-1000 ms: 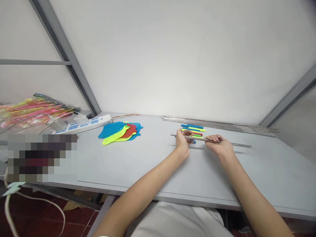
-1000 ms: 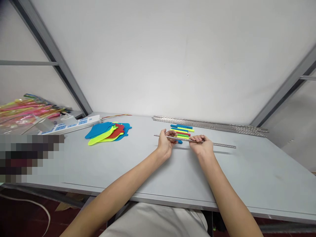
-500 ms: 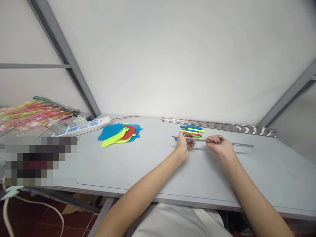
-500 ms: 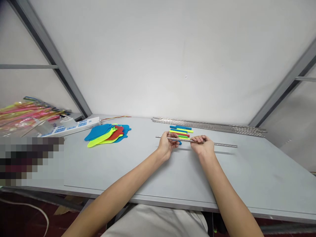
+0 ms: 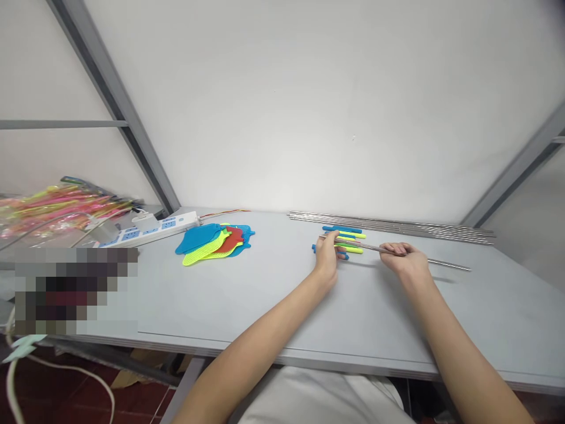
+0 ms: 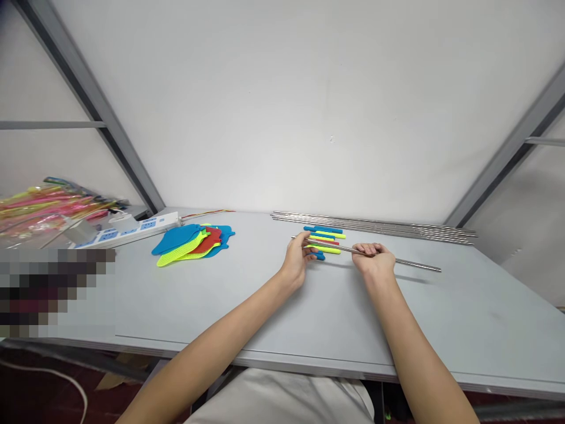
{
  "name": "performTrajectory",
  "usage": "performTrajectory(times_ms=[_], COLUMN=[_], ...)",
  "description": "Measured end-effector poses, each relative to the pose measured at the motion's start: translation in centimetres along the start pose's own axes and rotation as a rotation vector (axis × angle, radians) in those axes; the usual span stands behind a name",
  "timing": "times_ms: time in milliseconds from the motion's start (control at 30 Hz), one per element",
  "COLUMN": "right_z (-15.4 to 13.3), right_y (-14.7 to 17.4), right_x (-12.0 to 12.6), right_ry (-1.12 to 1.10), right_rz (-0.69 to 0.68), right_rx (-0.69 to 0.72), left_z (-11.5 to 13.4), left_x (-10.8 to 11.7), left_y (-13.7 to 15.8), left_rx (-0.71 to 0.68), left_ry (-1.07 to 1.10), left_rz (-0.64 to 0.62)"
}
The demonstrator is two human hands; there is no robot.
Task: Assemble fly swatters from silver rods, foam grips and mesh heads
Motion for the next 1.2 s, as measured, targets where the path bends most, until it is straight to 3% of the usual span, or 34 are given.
performTrajectory(times_ms=[100,167,233,333,500,733,967,1200], right_z=[-0.8,-1.1,-1.2,-1.0,-0.8,-0.7,-0.8,-0.8], right_y=[-0.4,-0.5,-0.7,-0.7,-0.5,-0.5,-0.5,-0.4], right_x=[0.1,0.2,0.3,0.3,0.2,0.3,0.3,0.1], right_ry=[-0.021,-0.028,-0.025,-0.011,0.012,0.038,0.056,0.101], right_rz=[0.033,0.055,0.069,0.076,0.08,0.086,0.074,-0.009], right_rx=[0.05,0.071,0.079,0.07,0.046,0.036,0.054,0.054], left_z=[1.5,2.7,3.1,2.4,0.5,-0.1,-0.5,-0.7], left_x=[0.6,0.3,-0.5,-1.3,-1.1,-0.7,-0.3,0.3], left_y=[0.6,1.6,2.5,3.0,2.2,1.8,1.3,0.6], left_rx=[-0.306,-0.618,-0.875,-1.022,-0.984,-0.981,-0.889,-0.726], left_ry=[-0.234,-0.507,-0.8,-1.159,-1.462,-1.566,-1.473,-1.098], left_rz=[0.253,0.3,0.224,0.06,-0.092,-0.057,-0.103,-0.077])
Point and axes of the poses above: each hand's wrist, its own y-axis away from the middle knuckle, its own x-axis out of the back of the hand, z = x × y, the point moved 3 cm from there along -y, towards the middle knuckle, and after that the axes turned 6 degrees about x, right-handed, at the moved point
